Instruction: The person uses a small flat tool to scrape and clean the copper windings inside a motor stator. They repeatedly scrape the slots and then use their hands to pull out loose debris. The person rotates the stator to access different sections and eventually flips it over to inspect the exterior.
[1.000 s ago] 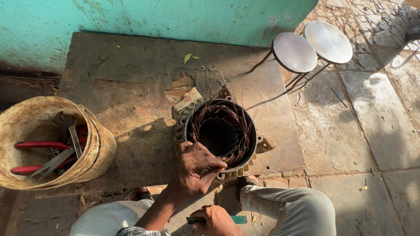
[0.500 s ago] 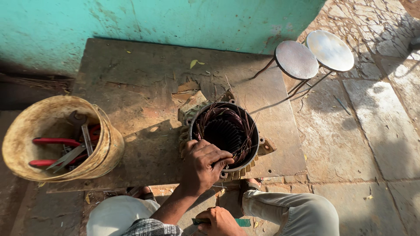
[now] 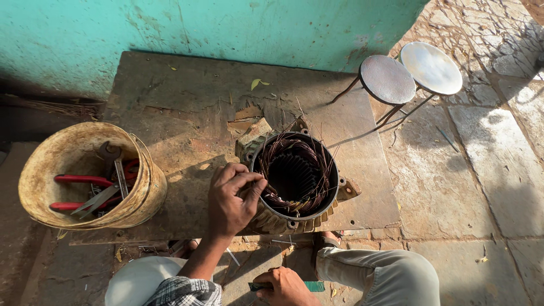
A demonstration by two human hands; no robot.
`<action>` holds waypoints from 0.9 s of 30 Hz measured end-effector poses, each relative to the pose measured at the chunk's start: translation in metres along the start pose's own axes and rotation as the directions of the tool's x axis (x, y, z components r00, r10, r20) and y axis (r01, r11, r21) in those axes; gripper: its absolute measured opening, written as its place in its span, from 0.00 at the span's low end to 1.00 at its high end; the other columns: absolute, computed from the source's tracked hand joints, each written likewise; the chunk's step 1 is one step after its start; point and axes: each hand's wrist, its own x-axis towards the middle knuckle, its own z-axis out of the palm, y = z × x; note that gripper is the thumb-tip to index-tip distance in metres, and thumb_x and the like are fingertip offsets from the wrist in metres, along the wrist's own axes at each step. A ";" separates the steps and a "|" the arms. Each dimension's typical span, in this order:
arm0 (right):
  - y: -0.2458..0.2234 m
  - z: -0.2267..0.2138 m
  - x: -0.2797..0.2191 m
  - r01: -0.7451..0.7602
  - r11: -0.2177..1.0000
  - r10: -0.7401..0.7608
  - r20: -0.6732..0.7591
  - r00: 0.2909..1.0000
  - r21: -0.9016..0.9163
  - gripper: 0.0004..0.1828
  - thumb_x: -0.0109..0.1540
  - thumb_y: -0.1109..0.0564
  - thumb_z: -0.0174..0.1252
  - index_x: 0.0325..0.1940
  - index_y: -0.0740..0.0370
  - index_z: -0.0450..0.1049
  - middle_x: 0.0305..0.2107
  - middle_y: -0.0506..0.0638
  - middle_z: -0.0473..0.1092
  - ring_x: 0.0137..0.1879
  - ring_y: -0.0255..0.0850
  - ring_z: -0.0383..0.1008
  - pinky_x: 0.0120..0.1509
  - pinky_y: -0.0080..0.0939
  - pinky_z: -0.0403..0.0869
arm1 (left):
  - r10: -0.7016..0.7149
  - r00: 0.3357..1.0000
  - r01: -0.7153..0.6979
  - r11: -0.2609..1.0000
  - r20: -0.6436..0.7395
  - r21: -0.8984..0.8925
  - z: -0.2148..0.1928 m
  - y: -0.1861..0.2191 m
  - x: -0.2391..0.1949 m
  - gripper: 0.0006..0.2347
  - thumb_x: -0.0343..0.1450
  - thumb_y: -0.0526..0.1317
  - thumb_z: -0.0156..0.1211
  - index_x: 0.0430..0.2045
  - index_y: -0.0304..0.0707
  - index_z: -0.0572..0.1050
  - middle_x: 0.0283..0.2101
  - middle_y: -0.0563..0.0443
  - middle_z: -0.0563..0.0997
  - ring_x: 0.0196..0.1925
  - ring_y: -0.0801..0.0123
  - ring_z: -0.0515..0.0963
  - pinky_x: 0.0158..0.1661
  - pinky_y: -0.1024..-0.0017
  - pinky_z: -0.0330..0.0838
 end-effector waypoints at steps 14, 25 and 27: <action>0.015 0.007 0.002 0.032 0.999 -0.032 -0.003 0.999 -0.033 0.20 0.57 0.52 0.69 0.52 0.58 0.81 0.41 0.55 0.79 0.48 0.50 0.80 0.55 0.48 0.75 | -0.286 0.957 0.289 0.951 0.037 -0.108 0.012 0.004 0.002 0.13 0.68 0.50 0.67 0.38 0.41 0.83 0.35 0.56 0.78 0.36 0.71 0.78 0.37 0.71 0.77; 0.030 0.014 0.007 0.035 0.999 -0.034 0.018 0.999 -0.026 0.21 0.57 0.50 0.69 0.52 0.58 0.81 0.39 0.56 0.79 0.46 0.50 0.81 0.52 0.47 0.76 | -0.004 1.000 0.004 1.000 -0.023 0.021 0.013 0.011 0.006 0.17 0.69 0.52 0.66 0.41 0.37 0.82 0.52 0.48 0.82 0.56 0.60 0.77 0.59 0.60 0.71; 0.035 0.017 0.008 0.031 0.999 -0.030 0.021 0.999 -0.042 0.21 0.57 0.50 0.70 0.52 0.58 0.81 0.39 0.57 0.79 0.47 0.50 0.81 0.53 0.46 0.76 | -0.002 1.000 0.002 1.000 0.013 0.017 0.013 0.012 0.006 0.15 0.70 0.51 0.66 0.39 0.39 0.83 0.52 0.50 0.83 0.57 0.59 0.78 0.62 0.58 0.69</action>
